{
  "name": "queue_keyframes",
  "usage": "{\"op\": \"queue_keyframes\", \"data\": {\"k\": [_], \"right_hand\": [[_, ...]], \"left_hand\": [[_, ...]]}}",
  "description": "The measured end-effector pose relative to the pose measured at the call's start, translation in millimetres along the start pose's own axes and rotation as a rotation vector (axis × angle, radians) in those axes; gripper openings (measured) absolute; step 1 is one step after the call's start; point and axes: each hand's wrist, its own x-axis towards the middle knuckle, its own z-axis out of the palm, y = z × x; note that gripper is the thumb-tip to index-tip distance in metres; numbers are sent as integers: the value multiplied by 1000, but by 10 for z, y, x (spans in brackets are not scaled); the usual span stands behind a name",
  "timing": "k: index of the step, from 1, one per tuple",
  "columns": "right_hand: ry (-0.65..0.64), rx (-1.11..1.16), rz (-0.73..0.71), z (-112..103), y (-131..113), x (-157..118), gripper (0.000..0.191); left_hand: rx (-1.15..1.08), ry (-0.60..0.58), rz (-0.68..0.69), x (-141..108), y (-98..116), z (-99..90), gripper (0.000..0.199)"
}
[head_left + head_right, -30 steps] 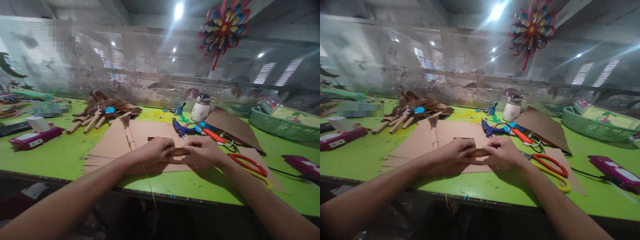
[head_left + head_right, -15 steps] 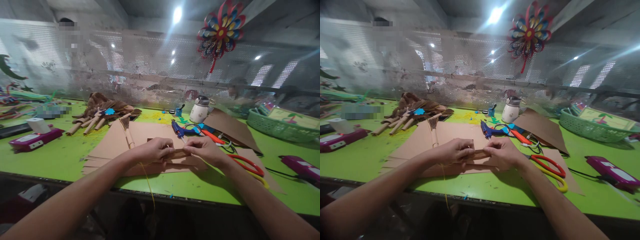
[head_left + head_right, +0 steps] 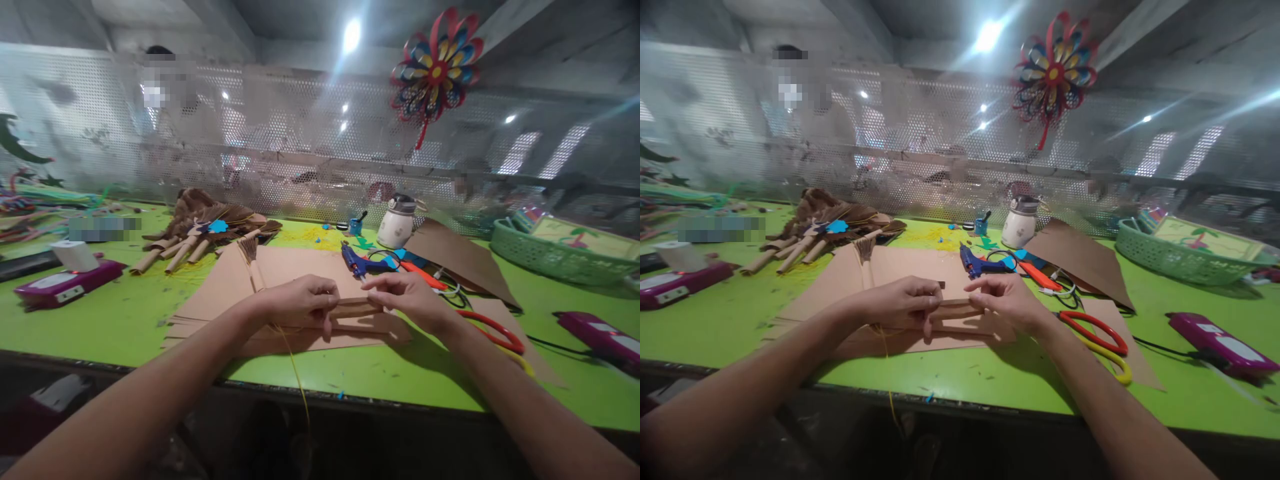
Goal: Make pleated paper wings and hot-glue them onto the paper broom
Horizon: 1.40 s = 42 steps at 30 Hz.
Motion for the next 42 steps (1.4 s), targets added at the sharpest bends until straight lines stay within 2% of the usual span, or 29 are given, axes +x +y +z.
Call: {"op": "queue_keyframes", "data": {"k": [4, 6, 9, 11, 13, 15, 17, 19, 21, 23, 25, 27, 31, 36, 42], "right_hand": [[41, 248, -45, -40, 19, -9, 24], [-2, 329, -56, -26, 2, -27, 24], [-208, 281, -58, 43, -58, -72, 33], [-309, 241, -115, 96, -106, -104, 26], [-308, 215, -189, 128, -146, -126, 14], [-263, 196, -196, 130, -172, -137, 11], [-208, 178, -147, 110, -182, -136, 13], [-190, 108, -86, 85, -178, -121, 15], [-245, -40, -35, 71, -161, -89, 18], [-330, -224, -27, 74, -131, -46, 20], [-360, -376, -67, 90, -94, -2, 21], [-354, -475, -93, 114, -64, 30, 22], [-317, -555, -94, 185, -36, 57, 21], [-161, -662, -186, 292, 25, 77, 16], [-153, -637, -224, 307, 106, 101, 13]], "left_hand": [[-262, -48, 18, -14, -5, 7, 25], [-376, -81, 34, -10, 7, 30, 22], [-511, -172, 44, 5, 38, 86, 21], [-540, -234, 34, 15, 57, 131, 20], [-516, -271, 27, 22, 73, 173, 21], [-464, -290, 7, 31, 81, 196, 24], [-389, -226, -26, 50, 79, 184, 27], [-280, -24, -39, 78, 67, 135, 27], [-151, 250, -8, 108, 49, 70, 27], [-34, 370, 24, 131, 26, 29, 30], [94, 370, 29, 144, -3, 38, 30], [220, 320, 15, 149, -39, 87, 27], [397, 287, -22, 161, -123, 169, 25], [532, 348, -65, 198, -200, 129, 23], [564, 323, -72, 198, -185, 104, 20]]}}
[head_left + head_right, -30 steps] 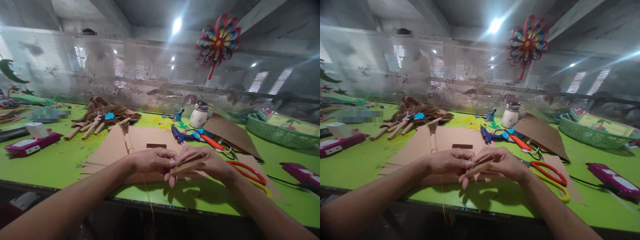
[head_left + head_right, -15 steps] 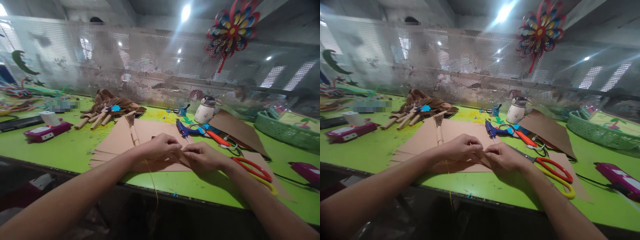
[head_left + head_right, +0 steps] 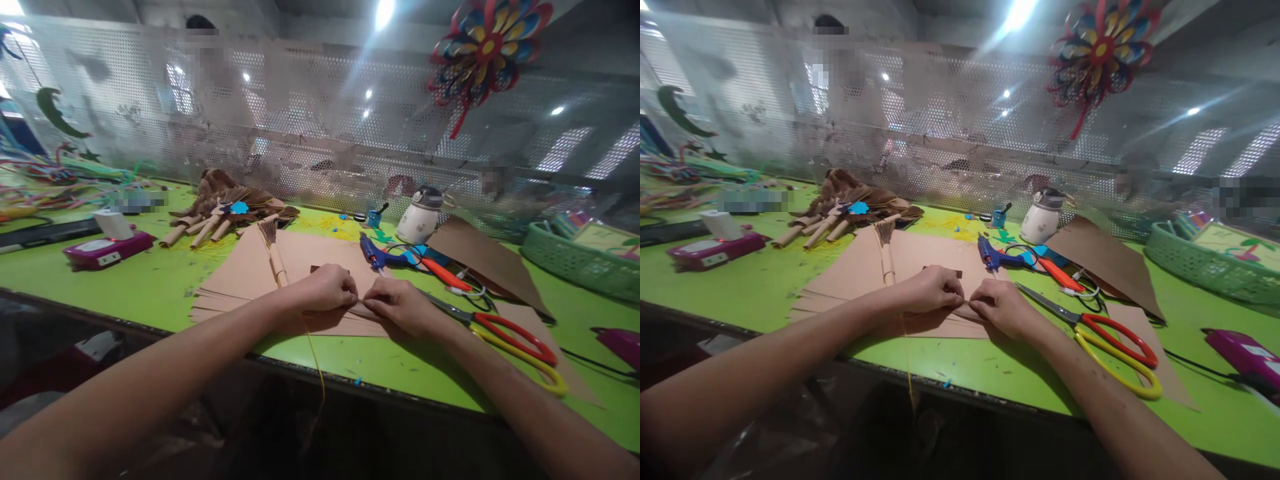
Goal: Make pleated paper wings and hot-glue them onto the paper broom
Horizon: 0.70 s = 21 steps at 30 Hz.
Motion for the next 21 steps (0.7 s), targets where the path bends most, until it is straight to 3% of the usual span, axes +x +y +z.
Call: {"op": "queue_keyframes", "data": {"k": [7, 16, 21], "right_hand": [[6, 34, -9, -2, 28, 12, 10], [2, -190, -162, 37, 103, 41, 14], [-19, -101, -138, -17, 45, 3, 9]], "left_hand": [[12, -24, 44, 54, -33, 36, 17], [149, 46, 151, 78, -34, 83, 17], [143, 18, 155, 61, -26, 71, 16]]}}
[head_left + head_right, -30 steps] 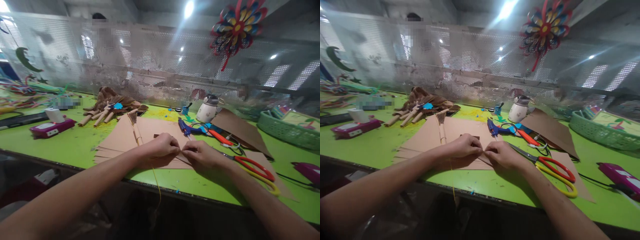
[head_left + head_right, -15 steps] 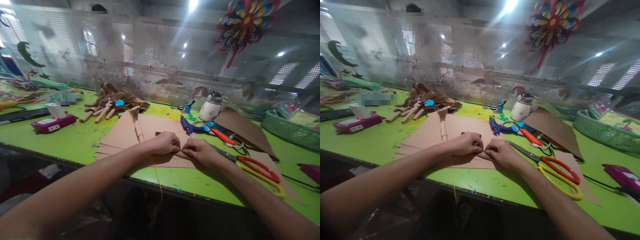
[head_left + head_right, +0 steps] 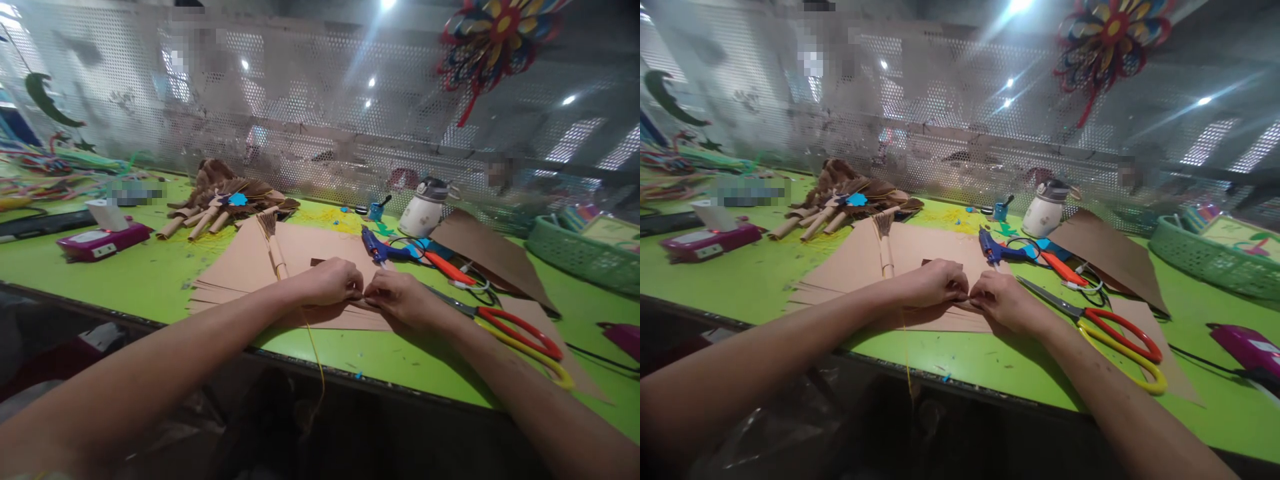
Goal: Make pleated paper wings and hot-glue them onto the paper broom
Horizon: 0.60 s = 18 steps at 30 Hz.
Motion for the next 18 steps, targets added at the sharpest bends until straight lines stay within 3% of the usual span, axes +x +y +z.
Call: {"op": "queue_keyframes", "data": {"k": [9, 18], "right_hand": [[-8, -95, -33, 27, 30, -10, 10], [-78, -205, -73, -24, -19, -33, 18]], "left_hand": [[76, -8, 108, -12, 47, -31, 18], [150, -27, 117, -25, 70, -59, 16]]}}
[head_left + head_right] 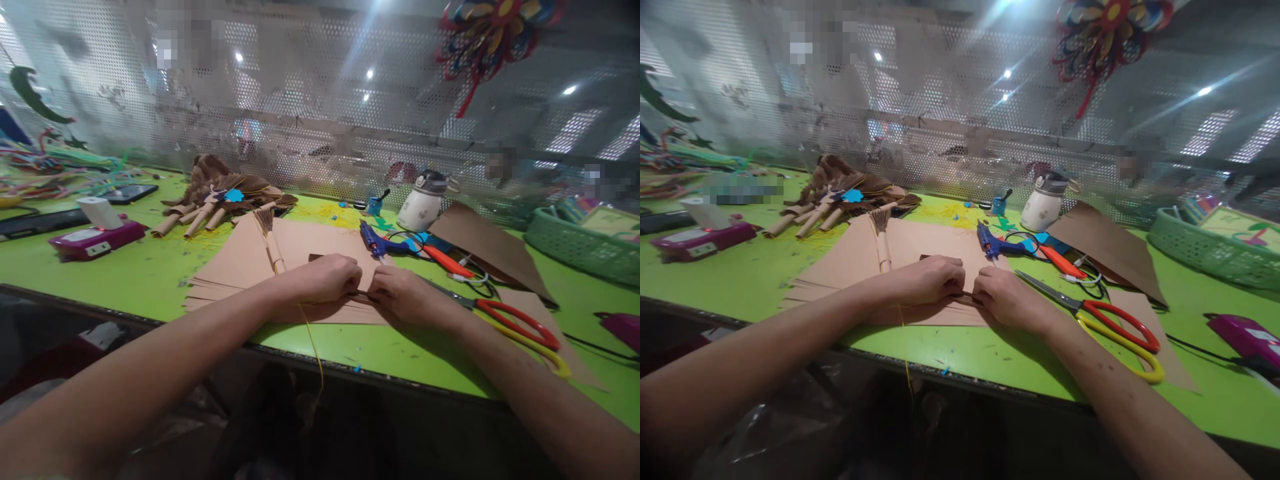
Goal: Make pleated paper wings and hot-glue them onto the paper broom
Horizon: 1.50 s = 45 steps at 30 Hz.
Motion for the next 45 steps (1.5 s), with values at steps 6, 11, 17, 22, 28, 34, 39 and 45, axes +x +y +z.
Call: {"op": "queue_keyframes", "data": {"k": [6, 11, 17, 22, 28, 34, 39, 45], "right_hand": [[-47, 8, 32, -43, 35, -25, 13], [-64, 30, 71, -86, 58, -75, 12], [-39, 7, 86, -106, 37, -137, 14], [-17, -71, 12, -73, 21, -173, 12], [24, -263, -49, -20, -35, -198, 11], [16, -447, -156, -40, -120, -220, 18], [-6, -520, -229, -46, -127, -209, 19], [-1, -509, -213, -33, -162, -220, 21]], "left_hand": [[33, -20, 14, -21, -53, -32, 15], [39, -17, -25, -63, -40, -81, 18], [88, -14, 21, -97, -49, -82, 17], [132, -3, 46, -143, -56, -81, 15], [184, 16, 90, -176, -13, -106, 14], [319, 80, 159, -174, 37, -34, 17], [419, 139, 228, -190, 79, 35, 19], [453, 141, 213, -188, 74, 47, 18]]}}
